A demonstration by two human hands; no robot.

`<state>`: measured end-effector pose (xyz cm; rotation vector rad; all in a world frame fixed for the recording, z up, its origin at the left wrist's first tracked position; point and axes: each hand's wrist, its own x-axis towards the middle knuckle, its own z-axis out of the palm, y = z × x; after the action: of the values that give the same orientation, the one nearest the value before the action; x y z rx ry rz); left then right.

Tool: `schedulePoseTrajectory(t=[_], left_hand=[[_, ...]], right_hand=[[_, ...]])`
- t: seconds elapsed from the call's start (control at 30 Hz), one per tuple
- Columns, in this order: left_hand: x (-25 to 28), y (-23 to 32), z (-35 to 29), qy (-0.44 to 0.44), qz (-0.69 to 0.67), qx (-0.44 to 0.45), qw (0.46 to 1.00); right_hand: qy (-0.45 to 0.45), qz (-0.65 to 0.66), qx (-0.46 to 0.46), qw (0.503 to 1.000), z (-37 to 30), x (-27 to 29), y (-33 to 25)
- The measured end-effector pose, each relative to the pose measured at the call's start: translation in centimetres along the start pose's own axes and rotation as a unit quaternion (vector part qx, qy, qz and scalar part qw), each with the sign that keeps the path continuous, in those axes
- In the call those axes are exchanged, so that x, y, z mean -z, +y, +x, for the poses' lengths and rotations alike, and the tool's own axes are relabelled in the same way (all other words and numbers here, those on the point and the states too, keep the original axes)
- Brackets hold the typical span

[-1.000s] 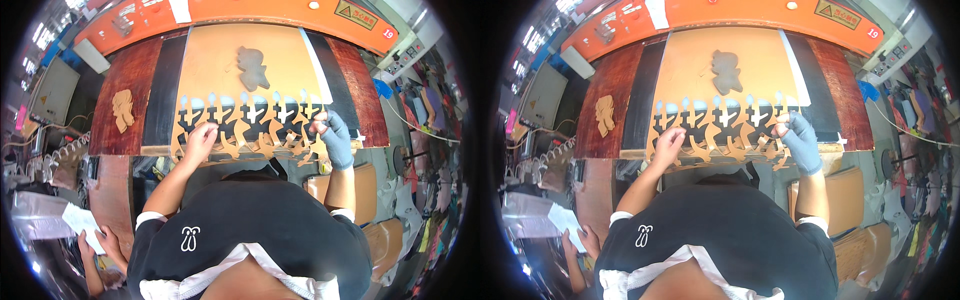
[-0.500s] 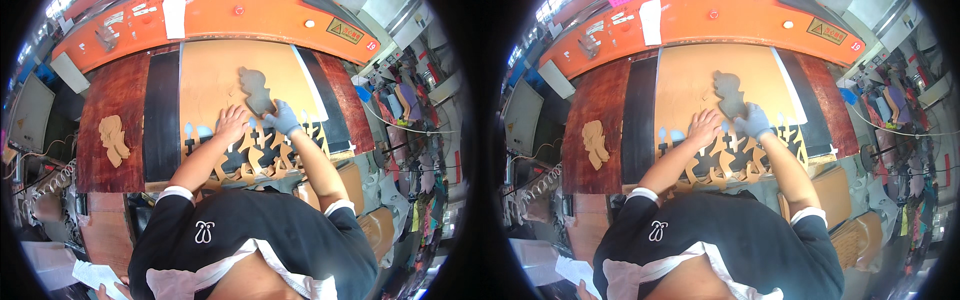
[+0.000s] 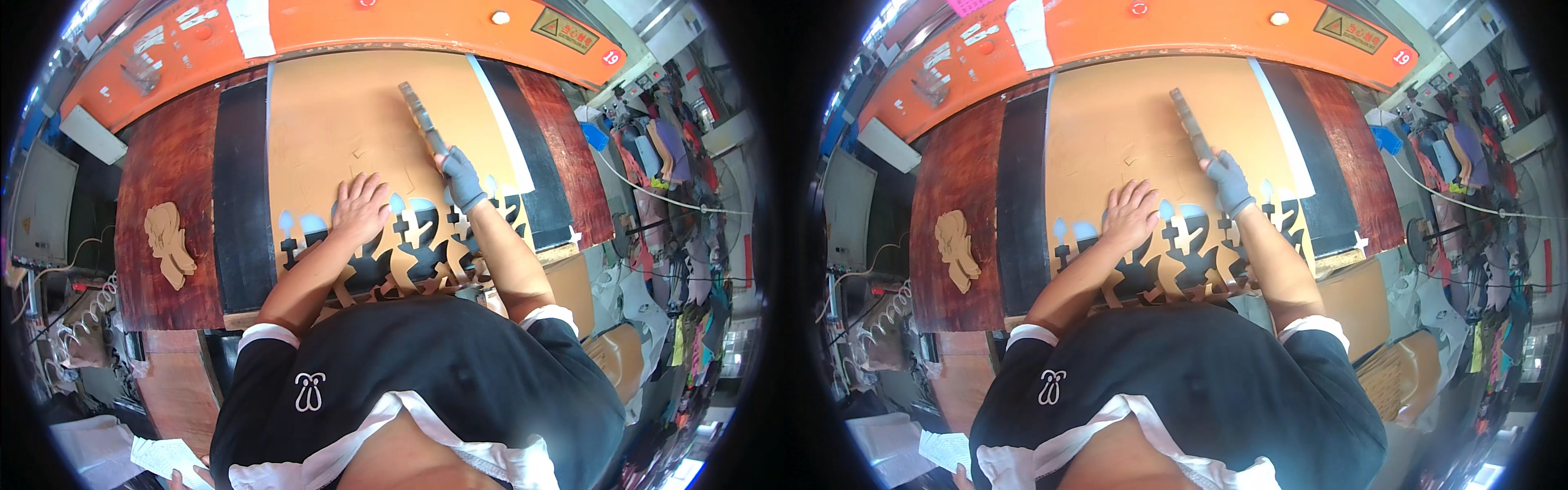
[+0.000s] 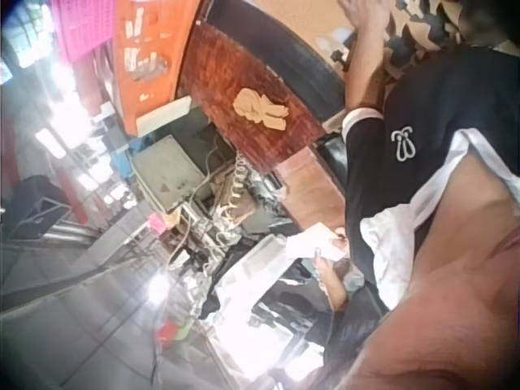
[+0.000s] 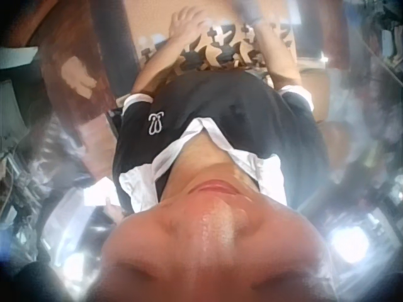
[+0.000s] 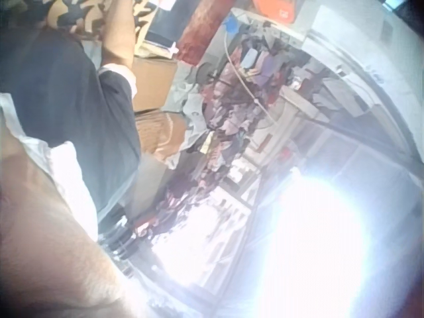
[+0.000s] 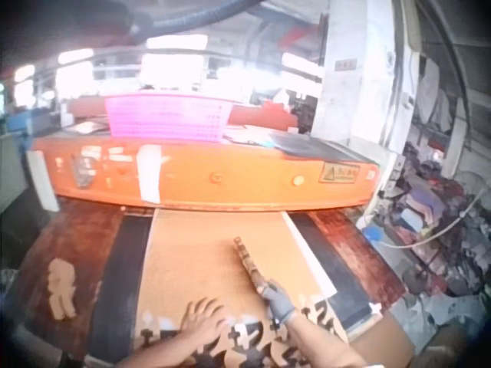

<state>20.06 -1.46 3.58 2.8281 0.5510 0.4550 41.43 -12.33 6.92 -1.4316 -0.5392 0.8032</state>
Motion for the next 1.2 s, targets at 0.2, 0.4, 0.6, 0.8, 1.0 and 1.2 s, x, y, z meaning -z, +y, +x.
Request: schedulePoseTrajectory(t=[0.2, 0.4, 0.6, 0.8, 1.0, 1.2], left_hand=[[-0.1, 0.1, 0.0, 0.035, 0.025, -0.015, 0.999], [0.0, 0.1, 0.0, 0.006, 0.033, -0.003, 0.999], [0.2, 0.1, 0.2, -0.03, 0.027, 0.006, 0.999], [1.1, 0.4, 0.7, -0.049, -0.005, 0.03, 0.998], [1.2, 1.4, 6.6, -0.041, -0.056, 0.035, 0.997], [-3.0, 4.3, 9.2, 0.06, -0.046, -0.032, 0.997]], right_hand=[[0.055, -0.1, 0.066, 0.991, -0.3, 3.7, -2.1], [0.128, -0.55, 0.166, 0.808, -1.1, 3.8, -0.8], [0.11, -0.577, 0.131, 0.799, -1.4, 3.9, 0.6], [0.064, -0.207, 0.007, 0.976, -1.1, 9.2, -0.6], [0.012, -0.44, 0.155, 0.885, -1.7, 9.2, 0.4], [0.04, -0.533, 0.173, 0.827, -1.4, 7.8, 0.1]])
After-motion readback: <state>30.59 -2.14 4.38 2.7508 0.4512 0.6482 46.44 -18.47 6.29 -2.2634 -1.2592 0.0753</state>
